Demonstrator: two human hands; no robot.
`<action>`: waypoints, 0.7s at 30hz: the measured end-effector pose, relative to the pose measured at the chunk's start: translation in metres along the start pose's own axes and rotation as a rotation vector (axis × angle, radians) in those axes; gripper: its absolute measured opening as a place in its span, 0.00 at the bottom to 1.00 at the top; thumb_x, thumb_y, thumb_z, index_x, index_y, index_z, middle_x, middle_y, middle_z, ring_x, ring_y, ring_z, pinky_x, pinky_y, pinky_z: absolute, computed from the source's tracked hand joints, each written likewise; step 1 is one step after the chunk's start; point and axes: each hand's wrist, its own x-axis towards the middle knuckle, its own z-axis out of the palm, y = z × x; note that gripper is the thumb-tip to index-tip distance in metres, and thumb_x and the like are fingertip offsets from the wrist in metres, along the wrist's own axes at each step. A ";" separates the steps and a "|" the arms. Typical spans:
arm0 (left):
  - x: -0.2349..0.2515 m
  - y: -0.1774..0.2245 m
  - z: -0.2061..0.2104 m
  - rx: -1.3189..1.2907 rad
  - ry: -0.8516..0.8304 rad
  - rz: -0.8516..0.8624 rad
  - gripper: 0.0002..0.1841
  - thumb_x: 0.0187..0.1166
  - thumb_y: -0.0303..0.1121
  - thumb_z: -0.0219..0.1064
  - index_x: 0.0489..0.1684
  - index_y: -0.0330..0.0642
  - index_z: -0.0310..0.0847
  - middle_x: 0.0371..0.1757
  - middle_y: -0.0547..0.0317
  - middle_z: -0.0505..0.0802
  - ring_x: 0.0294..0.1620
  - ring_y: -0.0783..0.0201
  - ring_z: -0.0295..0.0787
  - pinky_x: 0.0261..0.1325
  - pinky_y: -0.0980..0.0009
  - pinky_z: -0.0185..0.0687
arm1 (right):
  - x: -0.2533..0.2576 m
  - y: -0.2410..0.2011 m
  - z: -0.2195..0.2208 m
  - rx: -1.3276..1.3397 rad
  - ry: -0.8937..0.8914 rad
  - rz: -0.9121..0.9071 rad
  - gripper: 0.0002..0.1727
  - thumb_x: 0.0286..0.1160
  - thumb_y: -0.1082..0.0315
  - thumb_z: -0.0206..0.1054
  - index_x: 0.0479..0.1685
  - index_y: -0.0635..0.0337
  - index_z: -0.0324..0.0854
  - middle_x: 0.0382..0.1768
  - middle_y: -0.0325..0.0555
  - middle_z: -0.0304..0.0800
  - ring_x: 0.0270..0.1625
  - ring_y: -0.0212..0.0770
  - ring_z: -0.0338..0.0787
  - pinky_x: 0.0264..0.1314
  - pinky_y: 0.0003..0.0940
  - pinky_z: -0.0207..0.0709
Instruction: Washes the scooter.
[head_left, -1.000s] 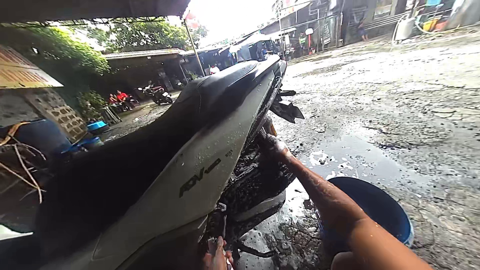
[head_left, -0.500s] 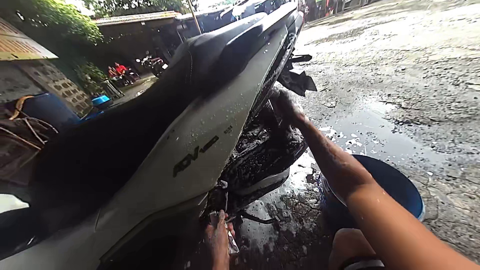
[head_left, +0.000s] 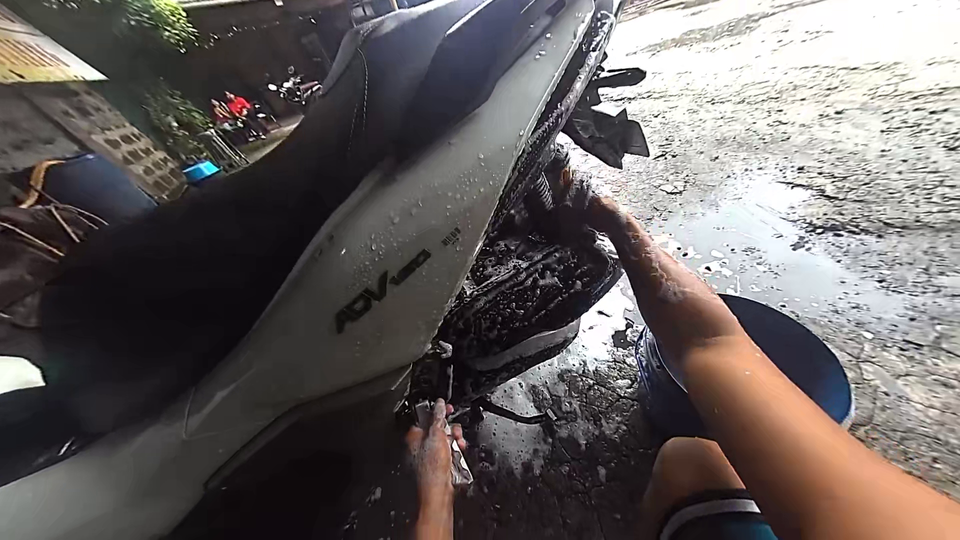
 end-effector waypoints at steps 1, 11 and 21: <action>0.000 -0.001 0.000 -0.006 -0.005 0.002 0.12 0.90 0.34 0.61 0.50 0.30 0.79 0.32 0.53 0.91 0.11 0.70 0.78 0.13 0.76 0.78 | 0.002 -0.008 -0.013 0.038 -0.167 0.251 0.24 0.84 0.61 0.66 0.67 0.75 0.79 0.65 0.76 0.83 0.70 0.69 0.83 0.73 0.62 0.74; 0.001 -0.004 -0.001 -0.013 -0.020 0.028 0.12 0.90 0.35 0.62 0.50 0.30 0.80 0.31 0.54 0.91 0.10 0.70 0.78 0.13 0.75 0.79 | -0.027 -0.141 0.013 -0.124 0.103 0.161 0.32 0.67 0.47 0.76 0.60 0.67 0.84 0.55 0.65 0.90 0.62 0.63 0.89 0.64 0.66 0.79; 0.003 -0.001 -0.001 -0.045 -0.014 0.010 0.11 0.90 0.33 0.62 0.49 0.30 0.78 0.28 0.55 0.89 0.10 0.70 0.78 0.13 0.76 0.79 | -0.088 -0.109 -0.013 -0.259 -0.300 0.016 0.22 0.70 0.43 0.69 0.55 0.45 0.90 0.53 0.51 0.93 0.60 0.57 0.90 0.59 0.71 0.77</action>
